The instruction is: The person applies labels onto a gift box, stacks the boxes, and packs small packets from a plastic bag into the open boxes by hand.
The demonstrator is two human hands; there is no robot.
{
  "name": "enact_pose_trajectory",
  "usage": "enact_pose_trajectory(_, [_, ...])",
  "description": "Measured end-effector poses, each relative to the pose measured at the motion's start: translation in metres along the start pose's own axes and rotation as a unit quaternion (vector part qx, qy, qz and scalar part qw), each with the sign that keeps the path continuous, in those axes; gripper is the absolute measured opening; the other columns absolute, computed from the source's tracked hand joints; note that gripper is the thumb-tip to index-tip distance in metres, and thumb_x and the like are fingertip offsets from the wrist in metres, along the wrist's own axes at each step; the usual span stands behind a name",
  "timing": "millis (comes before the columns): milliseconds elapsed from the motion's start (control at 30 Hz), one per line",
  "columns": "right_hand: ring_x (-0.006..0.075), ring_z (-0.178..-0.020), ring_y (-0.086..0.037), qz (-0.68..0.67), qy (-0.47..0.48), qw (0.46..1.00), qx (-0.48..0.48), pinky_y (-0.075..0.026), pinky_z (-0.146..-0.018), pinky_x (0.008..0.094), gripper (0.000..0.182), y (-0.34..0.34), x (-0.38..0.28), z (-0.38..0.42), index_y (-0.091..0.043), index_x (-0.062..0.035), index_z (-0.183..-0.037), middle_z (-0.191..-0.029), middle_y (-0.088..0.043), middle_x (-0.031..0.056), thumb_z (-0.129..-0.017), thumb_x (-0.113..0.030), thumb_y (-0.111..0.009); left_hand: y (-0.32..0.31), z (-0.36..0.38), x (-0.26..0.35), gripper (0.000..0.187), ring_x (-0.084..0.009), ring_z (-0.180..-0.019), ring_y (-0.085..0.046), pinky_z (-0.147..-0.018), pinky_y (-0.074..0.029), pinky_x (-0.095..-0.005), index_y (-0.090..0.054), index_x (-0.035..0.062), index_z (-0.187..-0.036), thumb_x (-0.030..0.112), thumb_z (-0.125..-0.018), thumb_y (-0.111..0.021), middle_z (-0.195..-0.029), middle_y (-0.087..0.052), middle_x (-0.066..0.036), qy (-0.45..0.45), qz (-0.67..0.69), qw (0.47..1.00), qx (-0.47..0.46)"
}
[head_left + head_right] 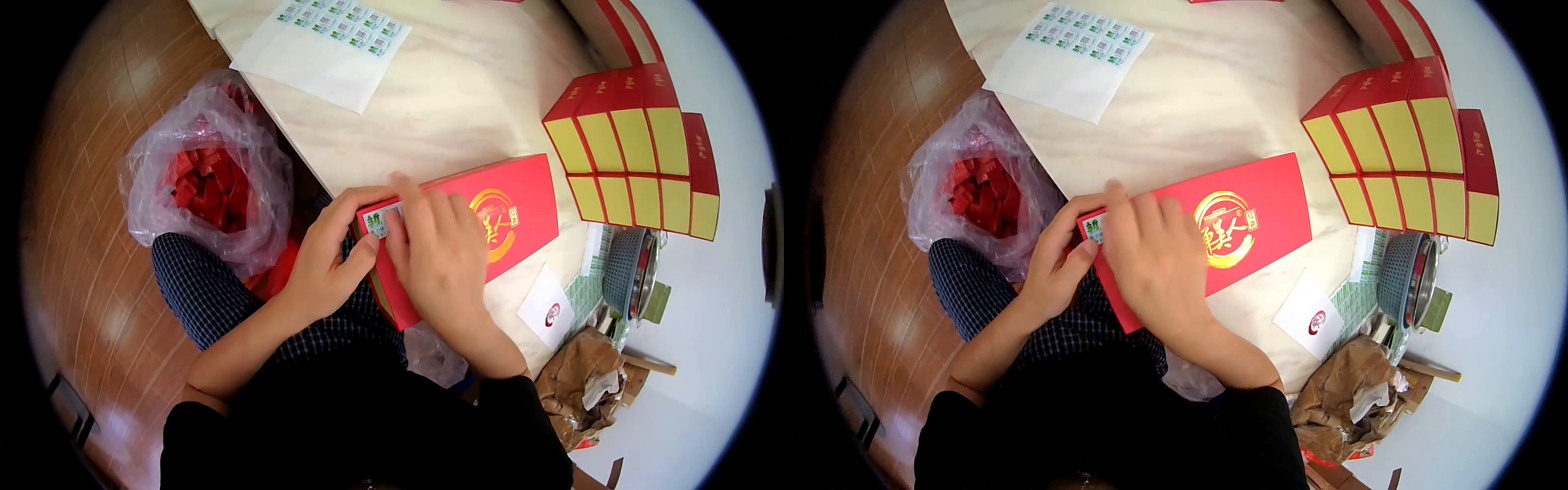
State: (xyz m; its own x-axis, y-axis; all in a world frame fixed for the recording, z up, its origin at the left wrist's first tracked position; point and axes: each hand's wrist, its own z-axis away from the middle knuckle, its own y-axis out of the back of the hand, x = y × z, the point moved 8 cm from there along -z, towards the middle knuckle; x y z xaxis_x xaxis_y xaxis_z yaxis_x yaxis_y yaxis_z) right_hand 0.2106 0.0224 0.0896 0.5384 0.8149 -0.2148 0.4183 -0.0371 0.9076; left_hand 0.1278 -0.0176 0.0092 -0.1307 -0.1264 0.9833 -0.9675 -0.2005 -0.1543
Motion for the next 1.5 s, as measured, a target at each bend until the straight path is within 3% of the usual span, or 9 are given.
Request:
enact_pose_trajectory(267, [0.0298, -0.079, -0.055, 0.052, -0.07, 0.996, 0.015, -0.044, -0.067, 0.0379, 0.035, 0.014, 0.033, 0.029, -0.059, -0.0018, -0.108, -0.085, -0.057, 0.013, -0.074, 0.002, -0.061, -0.009, -0.016, 0.005, 0.035, -0.0108, -0.097, -0.058, -0.086, -0.046, -0.0259, -0.056, -0.0007, -0.119, 0.009, -0.085, -0.063, -0.108, -0.063, -0.008, 0.105, -0.04, 0.994, -0.014])
enact_pose_trajectory(400, [0.033, -0.106, -0.05, -0.026, -0.072, 0.997, 0.016, -0.037, -0.09, 0.0444, 0.041, 0.015, 0.015, 0.082, -0.06, -0.0062, -0.115, -0.121, -0.052, 0.0171, -0.075, -0.011, -0.064, -0.007, -0.031, -0.003, 0.024, -0.0093, -0.085, -0.06, -0.077, -0.049, -0.0242, -0.063, -0.004, -0.108, 0.011, -0.089, -0.061, -0.095, -0.068, -0.008, 0.071, -0.005, 0.997, -0.01])
enact_pose_trajectory(500, [0.0388, -0.135, -0.029, -0.036, -0.071, 0.996, -0.041, -0.018, -0.11, 0.0539, 0.065, 0.003, 0.003, 0.111, -0.047, -0.0092, -0.133, -0.145, -0.034, 0.0209, -0.076, -0.03, -0.071, -0.007, -0.032, -0.012, 0.03, -0.008, -0.087, -0.061, -0.078, -0.048, -0.0239, -0.063, -0.0051, -0.11, 0.017, -0.098, -0.048, -0.097, -0.068, -0.008, 0.149, -0.001, 0.988, -0.05])
enact_pose_trajectory(733, [0.0388, -0.136, -0.028, 0.097, -0.042, 0.991, 0.085, -0.015, -0.11, 0.058, 0.086, -0.022, -0.002, 0.13, -0.034, -0.0105, -0.136, -0.144, -0.033, 0.022, -0.066, -0.025, -0.082, 0.006, -0.011, -0.012, 0.039, -0.0161, -0.095, -0.062, -0.088, -0.046, -0.0285, -0.062, -0.0046, -0.111, 0.023, -0.102, -0.037, -0.103, -0.068, -0.013, 0.003, 0.035, 0.999, 0.04])
enact_pose_trajectory(867, [0.0379, -0.133, -0.032, 0.088, -0.039, 0.986, 0.134, -0.016, -0.11, 0.0568, 0.08, -0.02, -0.004, 0.126, -0.04, -0.0101, -0.132, -0.142, -0.035, 0.021, -0.064, -0.021, -0.081, -0.002, 0.003, -0.008, 0.033, -0.0145, -0.099, -0.059, -0.087, -0.045, -0.0276, -0.057, -0.0009, -0.12, 0.02, -0.095, -0.054, -0.11, -0.064, -0.011, 0.02, -0.059, 0.998, 0.03])
enact_pose_trajectory(1067, [0.0346, -0.13, -0.039, 0.031, -0.026, 0.982, 0.185, -0.022, -0.109, 0.0576, 0.08, 0.038, -0.008, 0.115, -0.043, -0.0102, -0.132, -0.137, -0.046, 0.015, -0.061, -0.016, -0.081, 0.017, 0.012, 0.011, 0.047, -0.0217, -0.113, -0.054, -0.1, -0.038, -0.0346, -0.054, -0.0039, -0.124, 0.031, -0.102, -0.032, -0.123, -0.059, -0.013, -0.006, 0.047, 0.998, 0.037])
enact_pose_trajectory(1267, [0.0248, -0.122, -0.045, -0.37, -0.184, 0.772, 0.482, -0.034, -0.105, 0.0362, 0.074, 0.136, 0.053, 0.106, -0.035, -0.0009, -0.129, -0.126, -0.048, 0.0145, -0.071, -0.011, -0.08, -0.002, 0.027, 0.062, 0.054, -0.0262, -0.137, -0.032, -0.113, -0.02, -0.0385, -0.032, -0.0004, -0.142, 0.03, -0.099, -0.04, -0.146, -0.036, -0.016, -0.162, -0.072, 0.984, 0.017])
enact_pose_trajectory(1433, [0.0184, -0.103, -0.055, -0.569, -0.311, 0.602, 0.466, -0.043, -0.094, 0.0349, 0.044, 0.095, 0.129, 0.119, -0.047, -0.0046, -0.12, -0.115, -0.055, 0.0076, -0.088, -0.029, -0.066, -0.038, 0.03, 0.07, 0.067, -0.0357, -0.14, -0.022, -0.113, -0.013, -0.0523, -0.035, 0.0059, -0.143, 0.025, -0.085, -0.063, -0.151, -0.027, -0.017, -0.275, -0.397, 0.875, -0.015])
enact_pose_trajectory(1500, [0.0168, -0.098, -0.055, -0.667, -0.393, 0.534, 0.34, -0.044, -0.089, 0.0338, 0.042, 0.046, 0.154, 0.127, -0.051, -0.007, -0.116, -0.111, -0.057, 0.005, -0.09, -0.037, -0.062, -0.043, 0.027, 0.06, 0.065, -0.0365, -0.139, -0.023, -0.112, -0.013, -0.0545, -0.038, 0.008, -0.142, 0.026, -0.085, -0.063, -0.151, -0.028, -0.016, -0.278, -0.445, 0.851, -0.029])
